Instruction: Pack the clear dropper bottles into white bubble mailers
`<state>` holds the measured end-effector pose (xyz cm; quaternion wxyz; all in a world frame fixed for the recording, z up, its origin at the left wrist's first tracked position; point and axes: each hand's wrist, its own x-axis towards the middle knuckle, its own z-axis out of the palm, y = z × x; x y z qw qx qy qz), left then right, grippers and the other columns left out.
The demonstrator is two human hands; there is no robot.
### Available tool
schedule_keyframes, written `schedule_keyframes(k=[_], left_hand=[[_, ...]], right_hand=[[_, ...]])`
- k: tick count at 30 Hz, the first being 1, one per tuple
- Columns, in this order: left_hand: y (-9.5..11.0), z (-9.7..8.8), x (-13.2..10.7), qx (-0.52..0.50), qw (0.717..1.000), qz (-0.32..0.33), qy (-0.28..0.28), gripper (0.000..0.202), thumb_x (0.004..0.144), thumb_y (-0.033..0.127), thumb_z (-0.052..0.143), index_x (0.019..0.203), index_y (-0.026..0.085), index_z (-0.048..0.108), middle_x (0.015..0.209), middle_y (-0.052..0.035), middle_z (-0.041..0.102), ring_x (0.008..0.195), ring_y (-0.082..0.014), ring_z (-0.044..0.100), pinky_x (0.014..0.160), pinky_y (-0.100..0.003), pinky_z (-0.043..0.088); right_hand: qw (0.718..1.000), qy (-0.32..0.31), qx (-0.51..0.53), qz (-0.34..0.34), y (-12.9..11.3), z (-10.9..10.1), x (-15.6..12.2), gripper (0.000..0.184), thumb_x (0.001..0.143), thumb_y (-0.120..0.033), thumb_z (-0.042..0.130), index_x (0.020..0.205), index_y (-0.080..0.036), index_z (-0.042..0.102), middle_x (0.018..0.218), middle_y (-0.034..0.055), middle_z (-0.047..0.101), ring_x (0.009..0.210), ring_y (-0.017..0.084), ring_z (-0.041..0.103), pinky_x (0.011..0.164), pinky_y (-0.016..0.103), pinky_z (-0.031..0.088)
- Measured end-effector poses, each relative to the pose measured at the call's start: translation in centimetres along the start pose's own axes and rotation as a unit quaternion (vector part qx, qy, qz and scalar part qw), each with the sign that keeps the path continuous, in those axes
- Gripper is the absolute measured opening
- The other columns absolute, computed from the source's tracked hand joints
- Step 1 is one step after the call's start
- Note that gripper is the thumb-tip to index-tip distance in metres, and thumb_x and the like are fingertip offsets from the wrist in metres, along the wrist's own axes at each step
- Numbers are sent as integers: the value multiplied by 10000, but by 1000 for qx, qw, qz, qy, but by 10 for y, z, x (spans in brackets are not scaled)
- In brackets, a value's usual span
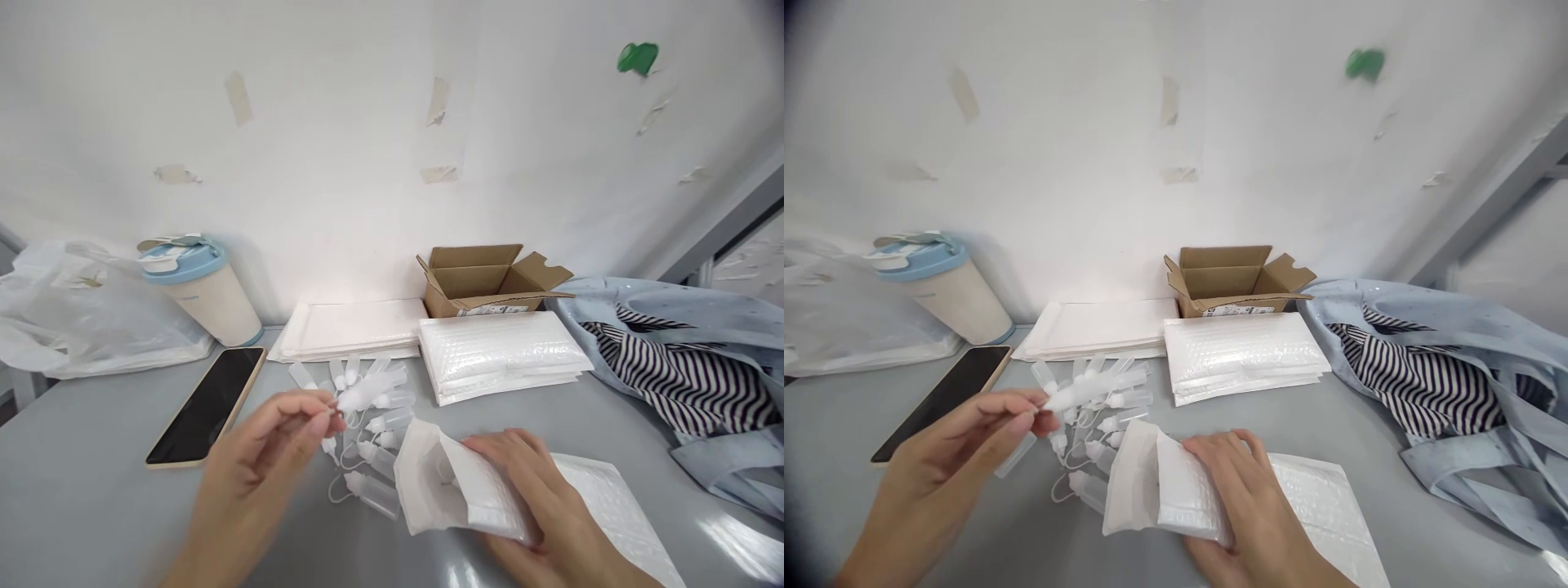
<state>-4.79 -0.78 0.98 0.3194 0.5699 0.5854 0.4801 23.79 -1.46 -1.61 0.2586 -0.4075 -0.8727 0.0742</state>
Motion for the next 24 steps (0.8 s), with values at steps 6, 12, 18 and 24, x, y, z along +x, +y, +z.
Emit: schedule_keyframes(k=[6,12,18,24], left_hand=[[12,17,-15,-150,976,-87,-131,180,808,398,679,726,238,675,854,-3,656,773,-166,680,712,-224,570],[15,21,-17,-207,961,-107,-150,170,772,355,702,661,234,661,725,11,633,656,-130,608,666,-214,524],[7,13,-11,-195,938,-118,-261,153,834,342,647,734,226,655,791,4,660,717,-138,634,697,-223,507],[9,21,-6,-72,943,-145,-289,254,925,390,505,792,205,618,699,19,650,664,-127,612,652,-202,485]], right_hand=[[999,35,14,-2,-2,2,7,410,817,-142,502,1217,-188,428,994,78,668,853,216,646,747,388,550],[1000,14,1,1,1,2,2,457,828,-148,510,1265,-182,381,1067,91,648,934,224,628,807,406,531],[1000,-2,16,8,-1,0,3,454,817,-143,520,1253,-180,396,1074,83,649,937,215,625,833,394,520],[999,-50,18,1,-7,-7,2,490,769,-121,582,1231,-175,429,1094,61,656,978,203,620,936,387,473]])
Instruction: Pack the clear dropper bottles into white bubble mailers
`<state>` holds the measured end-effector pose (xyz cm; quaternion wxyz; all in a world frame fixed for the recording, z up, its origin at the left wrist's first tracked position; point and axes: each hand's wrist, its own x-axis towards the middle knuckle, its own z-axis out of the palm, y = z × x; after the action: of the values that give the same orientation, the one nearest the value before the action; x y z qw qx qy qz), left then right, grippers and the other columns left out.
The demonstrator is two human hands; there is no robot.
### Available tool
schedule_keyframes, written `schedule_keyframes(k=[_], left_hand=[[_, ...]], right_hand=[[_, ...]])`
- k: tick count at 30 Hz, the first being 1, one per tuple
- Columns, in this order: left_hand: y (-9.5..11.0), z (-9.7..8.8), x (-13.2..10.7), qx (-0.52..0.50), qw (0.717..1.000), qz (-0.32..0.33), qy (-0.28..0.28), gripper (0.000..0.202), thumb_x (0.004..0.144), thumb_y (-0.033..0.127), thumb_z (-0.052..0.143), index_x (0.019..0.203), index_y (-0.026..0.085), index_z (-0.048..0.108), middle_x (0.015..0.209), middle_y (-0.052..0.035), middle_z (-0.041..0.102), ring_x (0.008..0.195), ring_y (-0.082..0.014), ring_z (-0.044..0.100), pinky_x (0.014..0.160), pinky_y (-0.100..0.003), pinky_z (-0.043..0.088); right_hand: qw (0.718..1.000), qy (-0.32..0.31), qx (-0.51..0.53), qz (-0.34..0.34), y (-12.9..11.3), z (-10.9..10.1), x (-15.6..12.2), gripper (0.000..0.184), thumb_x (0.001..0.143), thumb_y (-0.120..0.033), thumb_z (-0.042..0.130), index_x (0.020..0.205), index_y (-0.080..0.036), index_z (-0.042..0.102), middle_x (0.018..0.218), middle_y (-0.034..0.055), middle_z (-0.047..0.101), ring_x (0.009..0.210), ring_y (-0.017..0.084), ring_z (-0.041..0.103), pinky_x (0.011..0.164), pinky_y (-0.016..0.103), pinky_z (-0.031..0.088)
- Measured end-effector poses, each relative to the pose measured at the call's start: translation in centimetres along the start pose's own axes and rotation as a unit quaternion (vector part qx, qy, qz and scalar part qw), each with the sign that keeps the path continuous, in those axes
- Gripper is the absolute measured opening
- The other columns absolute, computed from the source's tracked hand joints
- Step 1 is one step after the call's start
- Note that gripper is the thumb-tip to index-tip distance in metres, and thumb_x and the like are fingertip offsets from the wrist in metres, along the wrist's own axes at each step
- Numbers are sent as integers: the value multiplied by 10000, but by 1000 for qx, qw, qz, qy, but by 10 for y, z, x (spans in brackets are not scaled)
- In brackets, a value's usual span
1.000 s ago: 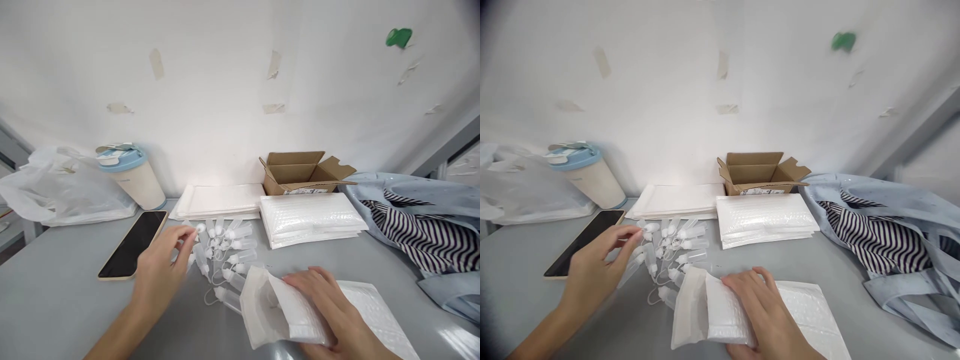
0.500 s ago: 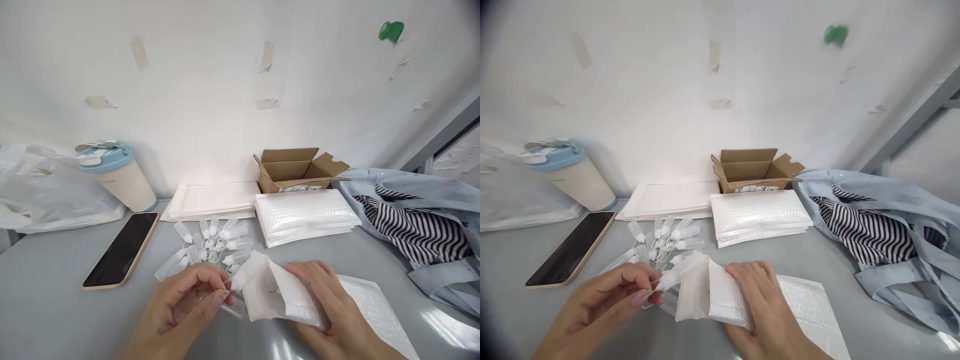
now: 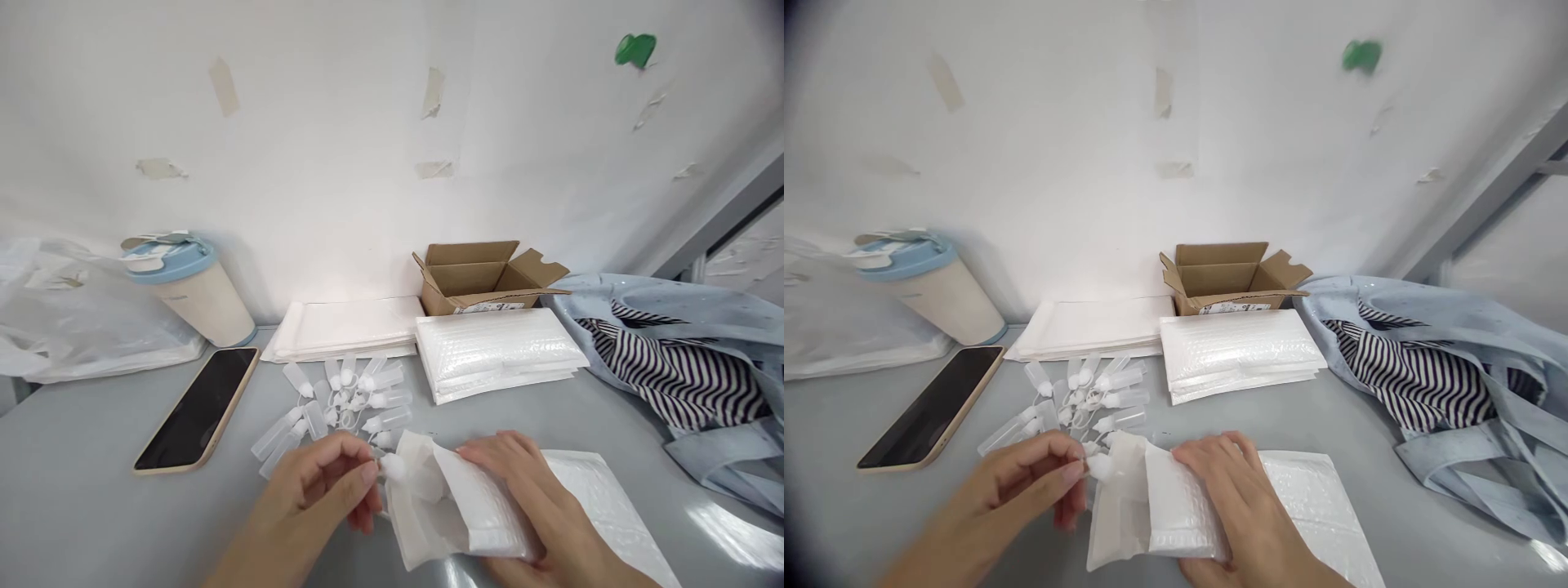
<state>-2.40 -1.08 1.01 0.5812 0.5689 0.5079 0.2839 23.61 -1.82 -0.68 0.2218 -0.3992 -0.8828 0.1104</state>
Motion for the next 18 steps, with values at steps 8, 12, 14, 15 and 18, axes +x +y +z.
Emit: schedule_keyframes(k=[8,12,14,15,18], left_hand=[[-15,11,-5,386,877,244,149,213,921,217,445,822,201,633,614,32,572,505,-102,529,524,-187,407],[-18,15,-5,455,870,139,131,265,919,209,390,716,195,560,600,24,593,495,-114,543,476,-206,362],[-19,15,-5,477,866,110,104,277,902,190,386,664,196,528,582,23,601,492,-120,551,468,-215,340],[-19,16,-5,490,860,109,91,276,891,177,392,647,196,519,583,19,612,493,-123,558,467,-220,332],[-23,18,-7,527,833,165,34,261,866,128,412,639,196,520,608,12,644,494,-127,583,462,-241,313]], right_hand=[[1000,16,7,-6,1,5,-2,491,777,-97,555,1246,-169,430,1094,59,653,993,197,616,922,356,476],[1000,28,11,-10,0,10,-4,534,745,-79,536,1253,-205,430,1094,38,663,1033,222,620,919,371,472],[1000,27,7,-13,0,10,-5,533,751,-89,540,1260,-202,430,1107,45,665,1030,230,625,915,374,474],[1000,25,4,-13,0,10,-5,528,760,-101,548,1264,-200,429,1122,52,663,1034,236,625,906,372,478],[1000,15,-2,-17,0,8,-4,491,813,-193,600,1274,-208,430,1154,61,660,1072,253,614,886,361,483]])
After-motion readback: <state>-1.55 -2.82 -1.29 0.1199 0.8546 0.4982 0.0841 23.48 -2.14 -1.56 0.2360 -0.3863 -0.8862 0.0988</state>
